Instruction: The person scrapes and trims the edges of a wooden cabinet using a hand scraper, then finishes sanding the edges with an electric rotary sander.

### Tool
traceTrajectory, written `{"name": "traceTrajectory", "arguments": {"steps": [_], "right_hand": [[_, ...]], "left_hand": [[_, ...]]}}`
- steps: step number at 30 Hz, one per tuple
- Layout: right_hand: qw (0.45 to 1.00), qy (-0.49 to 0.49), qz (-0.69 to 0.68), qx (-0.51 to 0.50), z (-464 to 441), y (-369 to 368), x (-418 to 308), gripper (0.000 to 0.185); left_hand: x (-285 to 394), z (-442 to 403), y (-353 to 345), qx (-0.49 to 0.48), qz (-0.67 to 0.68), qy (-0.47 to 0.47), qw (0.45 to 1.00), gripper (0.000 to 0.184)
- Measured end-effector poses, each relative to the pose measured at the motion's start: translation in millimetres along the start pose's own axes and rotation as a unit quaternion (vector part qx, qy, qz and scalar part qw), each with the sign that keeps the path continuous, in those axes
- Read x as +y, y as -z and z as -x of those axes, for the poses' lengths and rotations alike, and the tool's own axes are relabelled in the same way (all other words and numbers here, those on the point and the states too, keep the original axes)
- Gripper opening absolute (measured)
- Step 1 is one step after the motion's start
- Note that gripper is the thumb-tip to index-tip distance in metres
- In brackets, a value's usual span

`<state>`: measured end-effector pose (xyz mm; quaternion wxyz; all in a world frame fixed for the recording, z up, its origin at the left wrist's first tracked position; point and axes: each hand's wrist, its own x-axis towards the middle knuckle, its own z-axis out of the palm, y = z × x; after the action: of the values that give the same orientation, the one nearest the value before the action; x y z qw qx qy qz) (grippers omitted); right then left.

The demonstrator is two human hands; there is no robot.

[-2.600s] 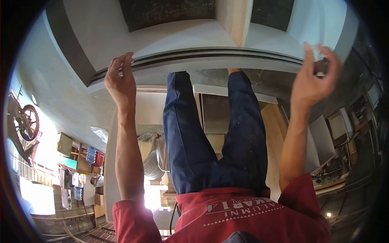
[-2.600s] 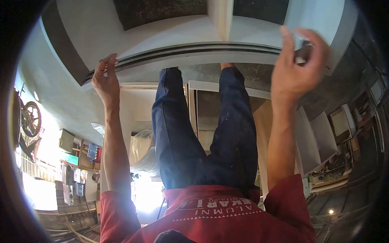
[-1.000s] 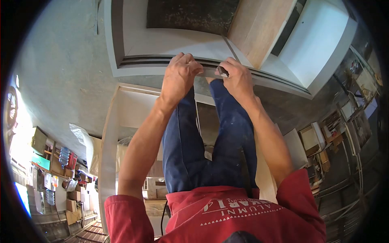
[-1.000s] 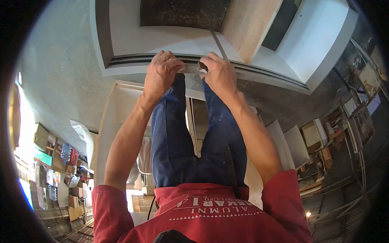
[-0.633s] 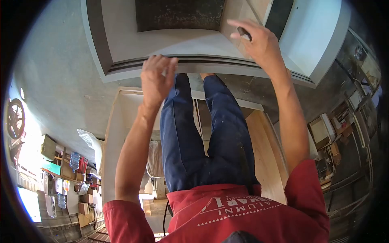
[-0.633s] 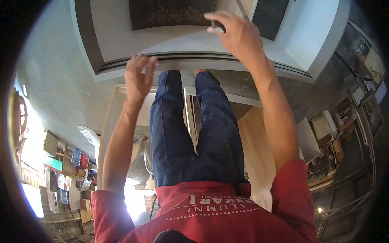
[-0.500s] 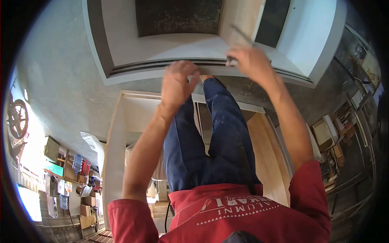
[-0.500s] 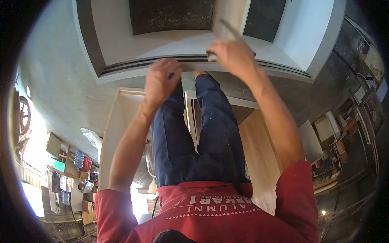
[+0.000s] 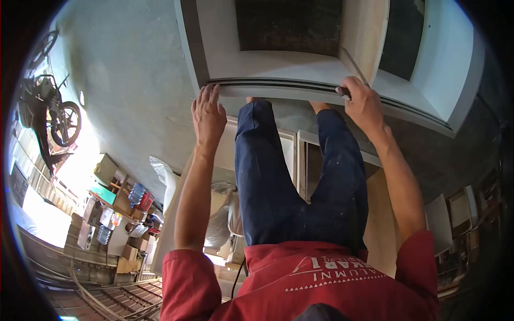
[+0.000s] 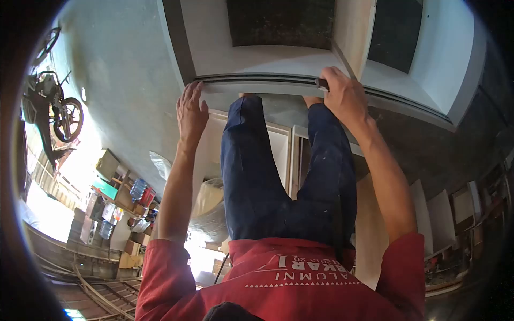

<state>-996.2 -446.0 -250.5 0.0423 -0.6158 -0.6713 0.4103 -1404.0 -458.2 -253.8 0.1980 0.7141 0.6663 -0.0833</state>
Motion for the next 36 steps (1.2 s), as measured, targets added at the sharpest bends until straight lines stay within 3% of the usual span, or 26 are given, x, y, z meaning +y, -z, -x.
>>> {"name": "traceTrajectory", "arguments": {"steps": [1,6,9,10,12,15,19,21,26,29,32,36], "right_hand": [[1.000,-0.015,0.013,0.003,-1.7,4.1,-6.8,0.016],[0.998,-0.039,0.038,0.023,-12.8,-5.9,-30.1,0.020],[0.999,-0.032,0.038,0.020,-19.9,-39.6,-54.0,0.025],[0.998,-0.044,0.034,0.000,-22.2,-54.9,-64.8,0.028],[0.995,-0.082,0.044,-0.025,-27.6,-81.0,-89.9,0.033],[0.987,-0.143,0.079,0.009,-36.5,-93.2,-108.6,0.031],[0.978,-0.170,0.118,0.024,-37.0,-96.3,-115.7,0.031],[0.977,-0.174,0.119,0.034,-41.4,-95.5,-116.8,0.031],[0.968,-0.223,0.114,0.020,-45.0,-97.9,-123.0,0.028],[0.970,-0.227,0.073,0.044,-42.4,-97.6,-122.1,0.026],[0.973,-0.219,0.037,0.069,-36.3,-98.9,-116.3,0.024],[0.968,-0.236,0.035,0.073,-35.4,-111.9,-107.1,0.024]], "left_hand": [[-8.3,-1.6,8.3,-0.056,0.006,-0.034,0.998,0.056],[-27.1,-19.9,22.7,-0.091,0.056,-0.079,0.991,0.048],[-43.5,-38.3,27.3,0.006,0.114,-0.007,0.993,0.054],[-46.3,-47.7,29.6,0.005,0.118,-0.009,0.993,0.054],[-46.3,-79.3,28.7,0.133,0.171,-0.052,0.975,0.066],[-67.8,-121.2,1.4,0.087,0.219,-0.057,0.970,0.075],[-60.2,-161.6,14.3,0.074,0.282,-0.061,0.955,0.076],[-59.6,-186.8,22.4,0.134,0.220,-0.131,0.957,0.076],[-63.3,-239.6,49.9,0.139,0.106,-0.233,0.957,0.076],[-71.0,-259.5,69.8,0.087,0.015,-0.323,0.942,0.061],[-73.8,-279.5,103.8,0.015,-0.066,-0.429,0.901,0.035],[-82.7,-339.7,108.6,-0.062,-0.143,-0.521,0.839,0.038]]}}
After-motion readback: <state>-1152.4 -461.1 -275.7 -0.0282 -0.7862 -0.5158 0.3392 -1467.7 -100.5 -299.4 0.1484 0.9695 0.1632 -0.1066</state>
